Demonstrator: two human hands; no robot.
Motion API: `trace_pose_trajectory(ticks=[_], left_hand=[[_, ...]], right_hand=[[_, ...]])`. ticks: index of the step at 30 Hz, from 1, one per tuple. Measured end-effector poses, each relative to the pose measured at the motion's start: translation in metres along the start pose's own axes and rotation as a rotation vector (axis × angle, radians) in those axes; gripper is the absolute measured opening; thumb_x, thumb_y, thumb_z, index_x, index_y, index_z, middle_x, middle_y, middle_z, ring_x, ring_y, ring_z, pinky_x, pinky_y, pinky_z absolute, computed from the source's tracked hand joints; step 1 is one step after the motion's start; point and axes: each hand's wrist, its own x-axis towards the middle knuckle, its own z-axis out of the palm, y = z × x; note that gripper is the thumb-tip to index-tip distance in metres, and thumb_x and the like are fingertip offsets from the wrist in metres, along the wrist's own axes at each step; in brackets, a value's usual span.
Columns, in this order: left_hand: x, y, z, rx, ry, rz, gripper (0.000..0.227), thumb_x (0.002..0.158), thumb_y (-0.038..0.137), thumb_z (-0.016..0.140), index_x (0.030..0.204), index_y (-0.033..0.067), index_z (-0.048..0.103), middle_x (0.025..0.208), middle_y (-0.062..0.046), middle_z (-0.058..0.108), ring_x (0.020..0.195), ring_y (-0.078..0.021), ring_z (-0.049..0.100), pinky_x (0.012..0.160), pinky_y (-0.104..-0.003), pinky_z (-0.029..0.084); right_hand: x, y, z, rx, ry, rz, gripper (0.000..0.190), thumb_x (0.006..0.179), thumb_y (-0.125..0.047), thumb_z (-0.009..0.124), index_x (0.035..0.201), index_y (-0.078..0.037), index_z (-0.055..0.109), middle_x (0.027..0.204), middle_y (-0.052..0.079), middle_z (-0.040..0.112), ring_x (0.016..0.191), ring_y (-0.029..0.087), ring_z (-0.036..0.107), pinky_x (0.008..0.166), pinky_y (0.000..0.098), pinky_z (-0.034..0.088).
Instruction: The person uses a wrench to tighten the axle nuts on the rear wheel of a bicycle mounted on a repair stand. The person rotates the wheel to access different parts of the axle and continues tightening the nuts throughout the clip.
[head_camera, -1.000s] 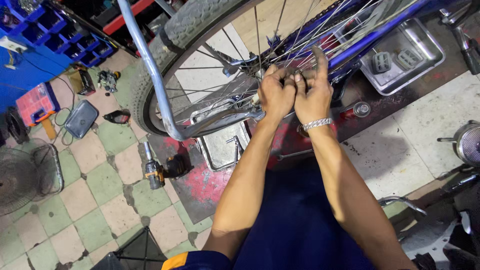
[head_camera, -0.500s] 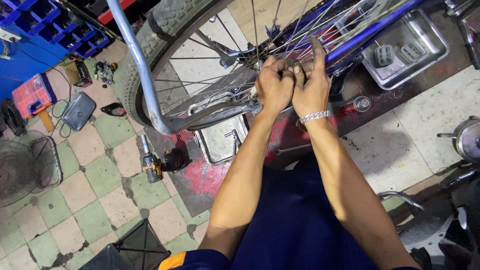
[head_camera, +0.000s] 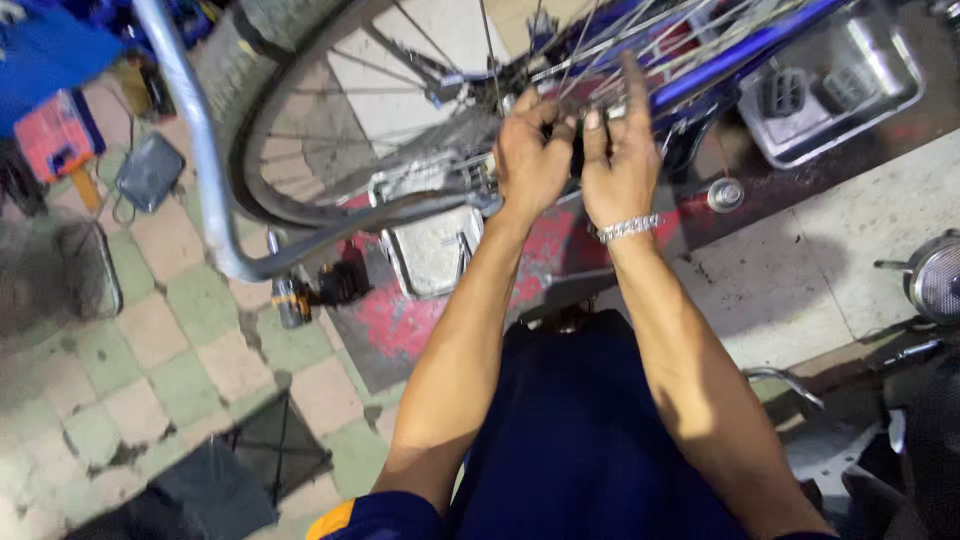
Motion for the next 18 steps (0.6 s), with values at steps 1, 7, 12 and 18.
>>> trace_pose_trajectory(ticks=[1, 7, 12, 18], left_hand=[[-0.002, -0.001, 0.002, -0.015, -0.007, -0.007, 0.016, 0.087, 0.012, 0.066, 0.097, 0.0055, 0.076, 0.101, -0.01, 0.062, 0.095, -0.0286, 0.064, 0.083, -0.036, 0.05], [-0.005, 0.007, -0.001, -0.016, -0.02, -0.037, 0.014, 0.087, 0.01, 0.065, 0.097, 0.0047, 0.074, 0.086, -0.011, 0.053, 0.084, -0.0252, 0.06, 0.078, -0.035, 0.048], [-0.004, 0.013, -0.002, 0.046, 0.013, 0.012, 0.016, 0.088, 0.012, 0.066, 0.1, 0.007, 0.074, 0.089, -0.01, 0.055, 0.089, -0.0262, 0.061, 0.079, -0.036, 0.049], [-0.01, 0.016, -0.003, 0.025, 0.018, -0.015, 0.019, 0.091, 0.014, 0.064, 0.105, 0.01, 0.076, 0.088, -0.009, 0.057, 0.087, -0.0268, 0.063, 0.077, -0.038, 0.049]], right_hand=[[-0.013, 0.009, -0.002, -0.029, 0.061, -0.096, 0.055, 0.111, -0.007, 0.063, 0.158, -0.01, 0.035, 0.086, 0.01, 0.065, 0.076, 0.018, 0.057, 0.071, 0.0311, 0.047], [-0.133, 0.169, 0.056, -0.05, -0.1, -0.172, 0.029, 0.097, -0.005, 0.059, 0.125, 0.002, 0.058, 0.101, 0.025, 0.067, 0.091, 0.042, 0.067, 0.074, 0.0462, 0.052], [-0.177, 0.277, 0.191, -0.401, -0.944, 0.32, 0.028, 0.095, -0.028, 0.06, 0.116, -0.012, 0.069, 0.111, 0.015, 0.074, 0.104, 0.032, 0.073, 0.091, 0.0391, 0.057], [-0.191, 0.327, 0.306, -0.52, -1.051, 0.301, 0.031, 0.095, -0.035, 0.059, 0.111, -0.01, 0.069, 0.107, 0.016, 0.073, 0.101, 0.032, 0.072, 0.089, 0.0404, 0.055]])
